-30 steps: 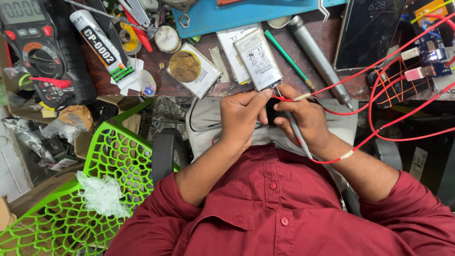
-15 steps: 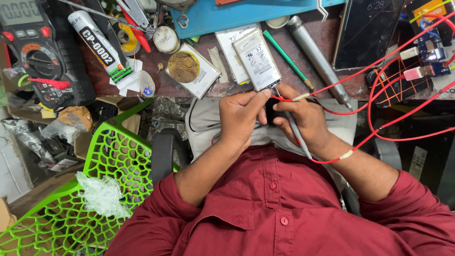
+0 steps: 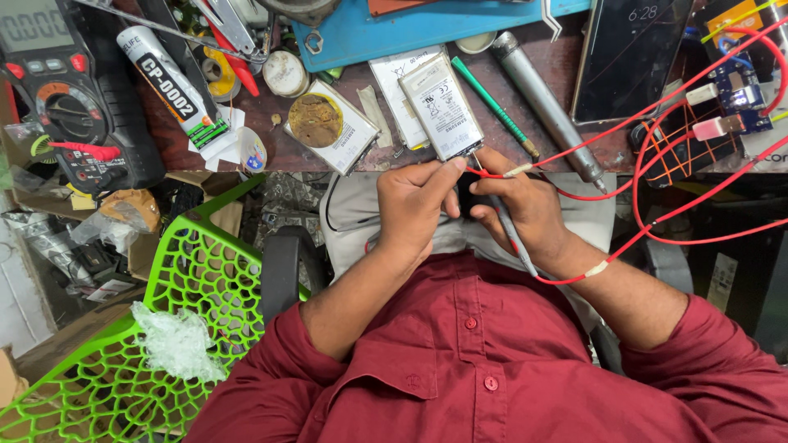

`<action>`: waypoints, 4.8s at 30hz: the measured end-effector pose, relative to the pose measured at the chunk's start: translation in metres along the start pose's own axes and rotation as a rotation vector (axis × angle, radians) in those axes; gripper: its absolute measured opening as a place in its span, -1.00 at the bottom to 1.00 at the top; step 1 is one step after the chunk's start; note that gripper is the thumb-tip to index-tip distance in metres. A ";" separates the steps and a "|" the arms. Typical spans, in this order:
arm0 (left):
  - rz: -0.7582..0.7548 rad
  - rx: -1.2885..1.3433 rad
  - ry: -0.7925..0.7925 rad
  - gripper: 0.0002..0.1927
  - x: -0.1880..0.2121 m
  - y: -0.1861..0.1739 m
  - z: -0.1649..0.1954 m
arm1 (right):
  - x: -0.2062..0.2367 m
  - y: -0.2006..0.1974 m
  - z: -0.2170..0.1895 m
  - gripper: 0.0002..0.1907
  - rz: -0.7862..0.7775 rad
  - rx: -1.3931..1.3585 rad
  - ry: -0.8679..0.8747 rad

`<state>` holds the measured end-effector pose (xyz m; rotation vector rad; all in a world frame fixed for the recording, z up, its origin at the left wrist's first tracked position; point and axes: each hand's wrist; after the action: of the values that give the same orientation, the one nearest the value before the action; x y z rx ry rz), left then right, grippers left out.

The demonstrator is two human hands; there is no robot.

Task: The person holds a lithium polymer battery and uses a soldering iron to apply heat to the battery terminals while maintaining contact with red and black wires. The hands remain steady throughout the clip, and the battery is not repositioned.

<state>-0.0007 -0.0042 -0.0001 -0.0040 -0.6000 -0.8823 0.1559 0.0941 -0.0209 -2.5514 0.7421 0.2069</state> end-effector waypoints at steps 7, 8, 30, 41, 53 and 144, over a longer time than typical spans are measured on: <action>-0.003 0.001 0.009 -0.80 -0.001 0.000 0.001 | -0.002 -0.001 -0.001 -0.68 -0.002 -0.006 -0.012; 0.000 -0.006 0.009 -0.80 -0.001 0.000 0.001 | -0.002 -0.001 -0.001 -0.68 -0.002 -0.005 -0.014; 0.029 -0.046 -0.009 -0.77 0.000 -0.002 -0.002 | 0.000 0.002 0.001 -0.68 0.008 -0.022 -0.017; 0.070 -0.103 -0.005 -0.78 0.000 -0.014 0.006 | 0.000 0.012 0.000 -0.66 -0.010 -0.056 0.040; 0.045 -0.072 0.037 -0.78 -0.001 -0.013 0.003 | -0.003 0.009 -0.005 -0.65 -0.020 -0.020 0.045; 0.056 -0.040 -0.005 -0.85 -0.009 -0.011 -0.019 | 0.007 0.013 0.009 -0.73 -0.017 -0.038 0.206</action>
<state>-0.0041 -0.0094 -0.0229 -0.0588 -0.5838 -0.8402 0.1546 0.0856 -0.0361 -2.6413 0.7982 -0.0486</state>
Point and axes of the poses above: each hand's wrist, its own x-axis away from the middle knuckle, its own y-axis out of the palm, z = x × y, and after that the axes turned 10 degrees about -x, right-handed
